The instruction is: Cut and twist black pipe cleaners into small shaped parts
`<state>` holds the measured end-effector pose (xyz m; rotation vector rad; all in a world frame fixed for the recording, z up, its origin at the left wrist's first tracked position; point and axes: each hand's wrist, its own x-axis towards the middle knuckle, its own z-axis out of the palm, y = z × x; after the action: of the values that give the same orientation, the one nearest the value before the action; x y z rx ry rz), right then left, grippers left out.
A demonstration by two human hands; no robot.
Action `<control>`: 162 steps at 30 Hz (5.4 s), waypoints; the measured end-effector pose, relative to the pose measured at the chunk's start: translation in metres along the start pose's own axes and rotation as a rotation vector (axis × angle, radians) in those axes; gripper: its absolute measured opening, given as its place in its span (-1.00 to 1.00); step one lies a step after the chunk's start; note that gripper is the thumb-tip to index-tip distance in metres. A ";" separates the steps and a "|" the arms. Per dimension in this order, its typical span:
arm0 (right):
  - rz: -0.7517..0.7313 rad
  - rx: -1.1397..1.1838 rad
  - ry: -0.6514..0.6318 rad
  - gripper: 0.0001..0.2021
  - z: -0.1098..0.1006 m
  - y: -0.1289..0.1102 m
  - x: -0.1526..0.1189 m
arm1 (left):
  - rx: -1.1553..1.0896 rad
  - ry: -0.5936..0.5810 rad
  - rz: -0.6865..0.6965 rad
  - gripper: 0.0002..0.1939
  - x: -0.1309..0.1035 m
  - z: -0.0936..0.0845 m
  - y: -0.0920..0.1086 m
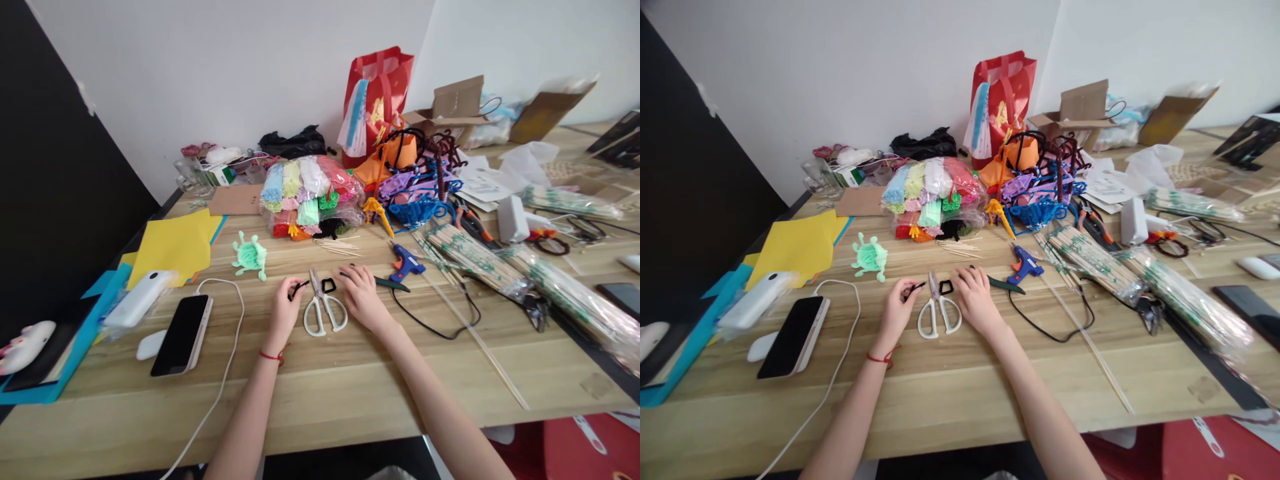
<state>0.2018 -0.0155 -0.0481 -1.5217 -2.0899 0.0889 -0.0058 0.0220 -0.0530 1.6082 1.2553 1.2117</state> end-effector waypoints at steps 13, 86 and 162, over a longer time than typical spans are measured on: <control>-0.010 0.138 -0.091 -0.84 0.005 -0.003 0.000 | 0.061 0.058 0.024 -0.88 -0.003 -0.001 0.003; 0.507 1.278 0.014 -0.71 -0.005 -0.021 0.004 | -0.001 -0.073 0.290 -0.89 -0.015 0.020 0.023; 0.465 1.467 -0.328 -0.84 -0.014 -0.012 0.001 | 0.401 -0.138 0.681 -0.89 -0.022 0.011 0.030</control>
<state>0.1973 -0.0221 -0.0316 -0.9331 -1.1123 1.6777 0.0111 -0.0067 -0.0328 2.5025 0.9186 1.2490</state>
